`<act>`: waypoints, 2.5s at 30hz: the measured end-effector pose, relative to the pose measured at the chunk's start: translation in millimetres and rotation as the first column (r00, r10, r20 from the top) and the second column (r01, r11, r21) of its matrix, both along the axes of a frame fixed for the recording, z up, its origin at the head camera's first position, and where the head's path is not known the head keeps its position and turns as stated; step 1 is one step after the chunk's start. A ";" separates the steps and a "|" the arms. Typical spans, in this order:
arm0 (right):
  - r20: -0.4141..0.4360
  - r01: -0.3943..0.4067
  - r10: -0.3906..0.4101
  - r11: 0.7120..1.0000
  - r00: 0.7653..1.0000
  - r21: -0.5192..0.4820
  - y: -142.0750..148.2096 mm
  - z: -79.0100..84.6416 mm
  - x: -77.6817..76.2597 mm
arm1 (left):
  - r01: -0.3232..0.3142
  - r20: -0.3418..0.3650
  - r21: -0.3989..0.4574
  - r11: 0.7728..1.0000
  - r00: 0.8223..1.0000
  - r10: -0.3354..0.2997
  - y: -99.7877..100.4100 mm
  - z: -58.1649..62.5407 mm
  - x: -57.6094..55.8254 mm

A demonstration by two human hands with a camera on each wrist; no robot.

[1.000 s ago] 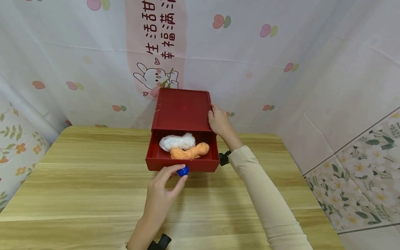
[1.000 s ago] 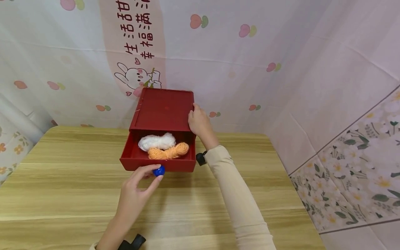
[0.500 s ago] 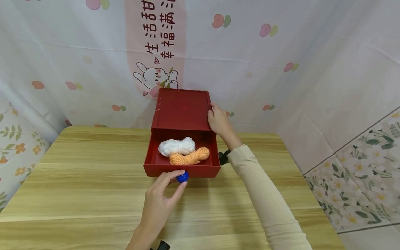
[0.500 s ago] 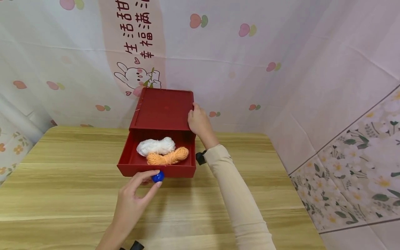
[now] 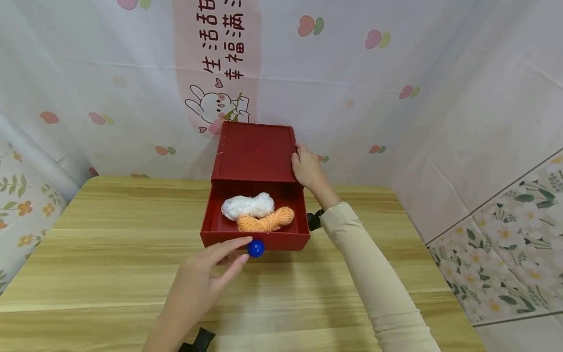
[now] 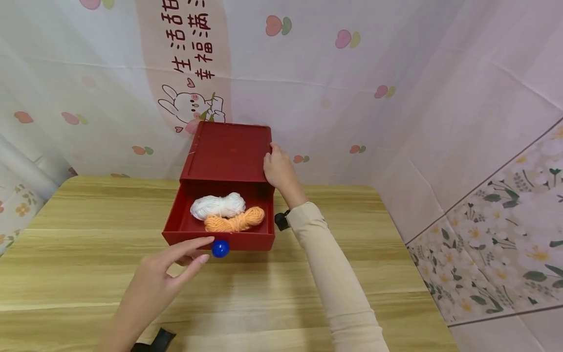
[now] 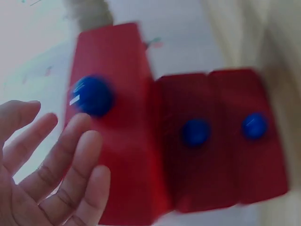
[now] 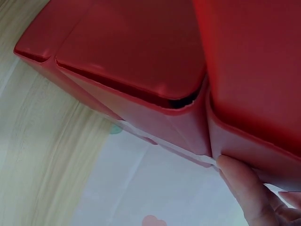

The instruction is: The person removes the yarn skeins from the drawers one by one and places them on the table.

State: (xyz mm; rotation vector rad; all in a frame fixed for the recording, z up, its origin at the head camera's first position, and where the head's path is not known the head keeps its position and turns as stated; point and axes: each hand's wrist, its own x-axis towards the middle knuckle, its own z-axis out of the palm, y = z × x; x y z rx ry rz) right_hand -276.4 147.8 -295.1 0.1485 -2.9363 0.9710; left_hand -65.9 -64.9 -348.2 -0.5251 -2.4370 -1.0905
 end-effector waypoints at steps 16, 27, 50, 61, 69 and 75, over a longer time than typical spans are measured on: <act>-0.001 -0.003 0.003 1.000 1.000 -0.006 2.3 -1.2 -2.4 | 0.071 0.113 -0.166 0.984 0.992 -0.052 -6.5 63.1 -46.8; -0.001 -0.007 0.007 1.000 1.000 -0.012 1.9 -0.1 0.4 | 0.272 0.439 -0.185 0.945 0.883 -0.168 15.3 55.6 -87.7; -0.006 0.006 -0.006 1.000 1.000 -0.025 2.0 -0.7 1.2 | 0.487 0.650 -0.212 0.847 0.718 -0.250 20.1 52.7 -111.8; -0.011 0.003 -0.003 1.000 1.000 -0.025 2.5 -1.8 1.4 | 0.418 0.507 -0.143 0.897 0.809 -0.297 15.8 53.3 -105.4; -0.012 0.006 -0.006 0.999 1.000 -0.032 2.7 -1.7 1.9 | 0.307 0.420 0.022 0.951 0.861 -0.288 2.2 60.0 -95.3; -0.014 0.008 -0.009 0.999 1.000 -0.044 2.6 -1.8 1.9 | 0.244 0.389 0.154 0.958 0.876 -0.286 -15.5 63.5 -82.5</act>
